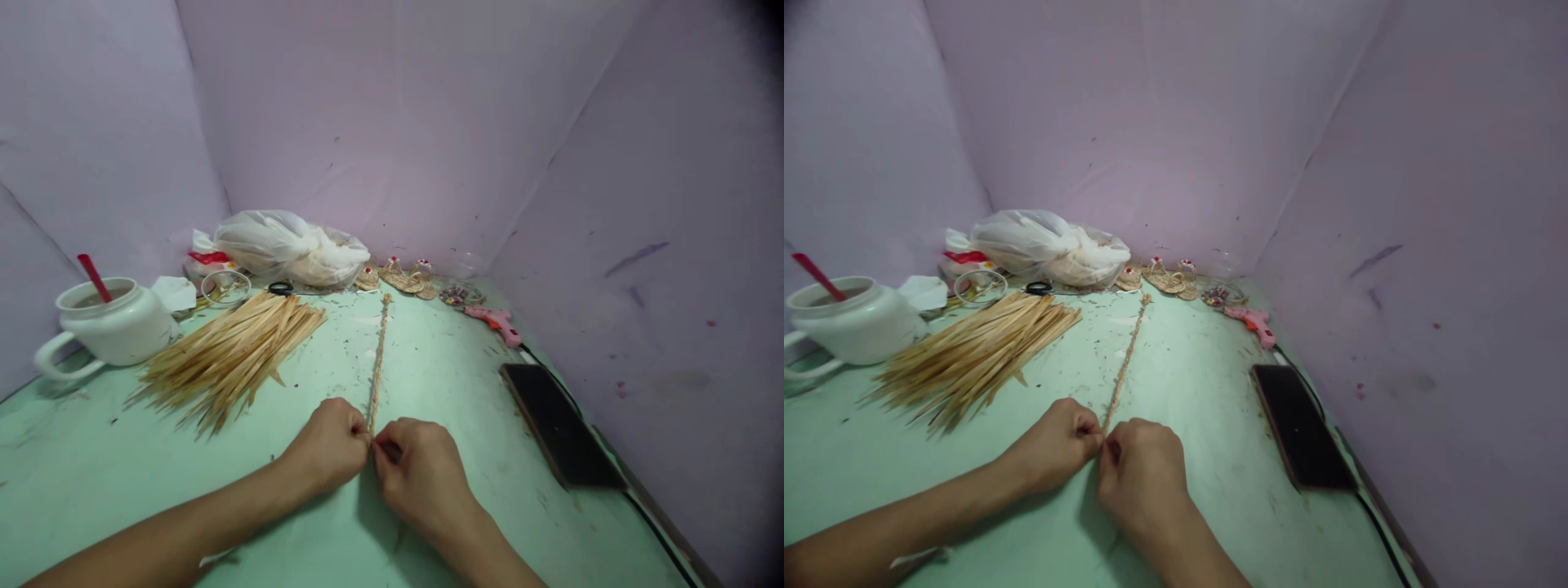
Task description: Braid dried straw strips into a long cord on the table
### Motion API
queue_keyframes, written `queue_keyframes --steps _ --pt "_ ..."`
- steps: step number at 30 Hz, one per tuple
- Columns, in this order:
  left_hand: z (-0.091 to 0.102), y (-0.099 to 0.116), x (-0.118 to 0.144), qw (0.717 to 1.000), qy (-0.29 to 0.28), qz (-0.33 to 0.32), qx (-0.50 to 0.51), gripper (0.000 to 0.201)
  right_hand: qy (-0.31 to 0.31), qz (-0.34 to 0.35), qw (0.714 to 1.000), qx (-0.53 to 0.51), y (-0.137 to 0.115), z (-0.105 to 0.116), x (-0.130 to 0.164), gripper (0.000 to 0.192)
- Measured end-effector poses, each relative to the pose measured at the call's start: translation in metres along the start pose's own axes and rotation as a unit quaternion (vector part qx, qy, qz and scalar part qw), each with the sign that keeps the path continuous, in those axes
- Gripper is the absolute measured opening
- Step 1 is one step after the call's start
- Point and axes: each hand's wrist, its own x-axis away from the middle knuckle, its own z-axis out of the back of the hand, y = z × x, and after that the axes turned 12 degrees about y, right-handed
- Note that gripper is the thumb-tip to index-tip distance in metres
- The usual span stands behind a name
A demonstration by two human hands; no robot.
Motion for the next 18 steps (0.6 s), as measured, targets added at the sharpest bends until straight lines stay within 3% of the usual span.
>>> queue_keyframes --steps 4,8,13,16,18 --pt "-0.004 -0.005 0.0 0.995 -0.027 0.056 0.074 0.011 0.0 -0.006 1.0 0.014 -0.002 -0.002 0.006 0.02" --pt "-0.005 -0.011 0.001 0.977 -0.079 0.119 0.161 0.016 0.042 0.092 0.994 0.041 -0.001 -0.013 0.013 0.016" --pt "-0.002 -0.01 0.0 0.986 -0.063 0.049 0.143 0.012 0.057 0.169 0.983 0.042 0.0 -0.017 0.021 0.013" --pt "0.003 -0.006 -0.002 0.983 -0.086 0.034 0.157 0.01 0.009 0.133 0.99 -0.043 -0.003 -0.009 0.018 0.014" --pt "0.008 -0.003 -0.002 0.975 -0.106 0.052 0.187 0.009 0.002 0.035 0.992 -0.118 -0.002 -0.004 0.011 0.022"
